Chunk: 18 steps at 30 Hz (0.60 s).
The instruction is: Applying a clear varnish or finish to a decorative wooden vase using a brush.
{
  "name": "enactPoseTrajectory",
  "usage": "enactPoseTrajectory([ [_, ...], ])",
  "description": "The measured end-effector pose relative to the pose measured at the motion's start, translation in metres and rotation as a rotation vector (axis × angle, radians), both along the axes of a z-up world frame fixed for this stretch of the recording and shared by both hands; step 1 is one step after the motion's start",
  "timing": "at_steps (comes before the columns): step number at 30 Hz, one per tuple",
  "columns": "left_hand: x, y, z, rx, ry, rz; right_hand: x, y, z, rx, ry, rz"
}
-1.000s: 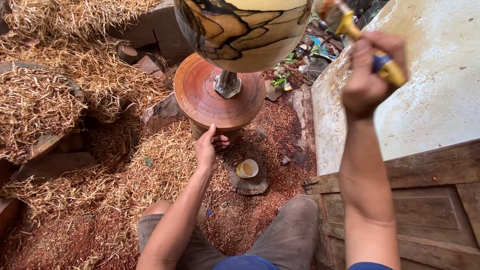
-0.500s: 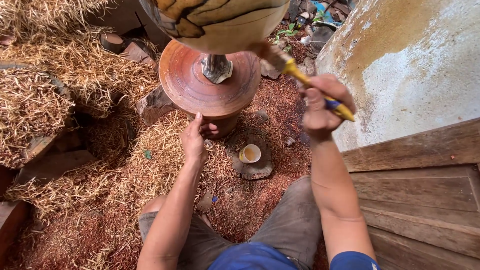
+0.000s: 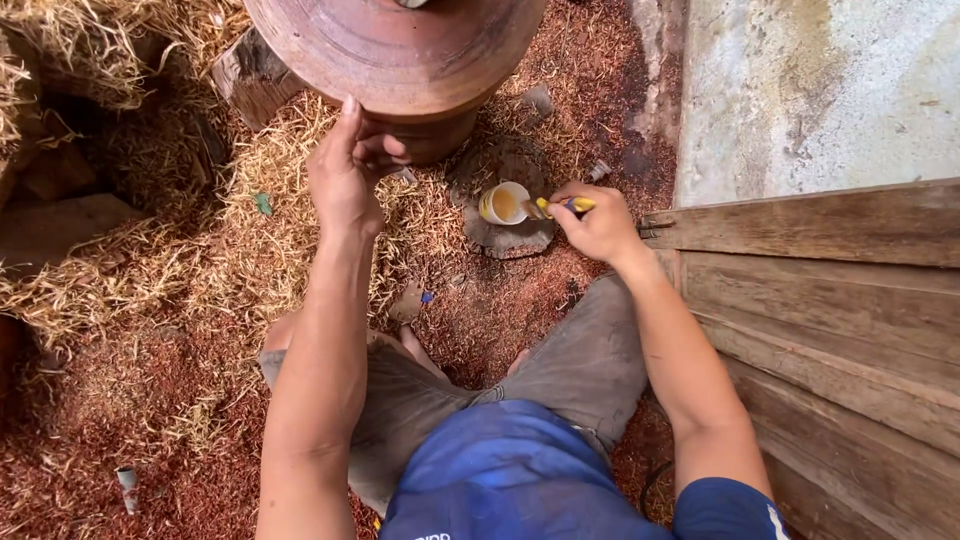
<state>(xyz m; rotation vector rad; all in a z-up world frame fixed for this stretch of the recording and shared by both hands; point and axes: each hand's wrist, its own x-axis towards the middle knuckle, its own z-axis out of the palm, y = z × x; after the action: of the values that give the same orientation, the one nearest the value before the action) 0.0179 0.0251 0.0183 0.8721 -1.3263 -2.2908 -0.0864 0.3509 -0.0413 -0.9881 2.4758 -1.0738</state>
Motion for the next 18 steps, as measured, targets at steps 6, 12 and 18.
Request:
enactPoseTrajectory([
  [6,0.001,0.003,-0.005,-0.016,0.018,-0.024,0.003,-0.037,-0.087,0.108,-0.19,-0.081],
  [12,0.001,0.007,0.003,-0.038,-0.013,-0.044,0.019,-0.052,-0.107,0.249,-0.232,-0.193],
  [18,0.0,0.006,-0.002,-0.076,-0.026,-0.04,0.03,-0.021,-0.056,-0.033,-0.08,-0.215],
])
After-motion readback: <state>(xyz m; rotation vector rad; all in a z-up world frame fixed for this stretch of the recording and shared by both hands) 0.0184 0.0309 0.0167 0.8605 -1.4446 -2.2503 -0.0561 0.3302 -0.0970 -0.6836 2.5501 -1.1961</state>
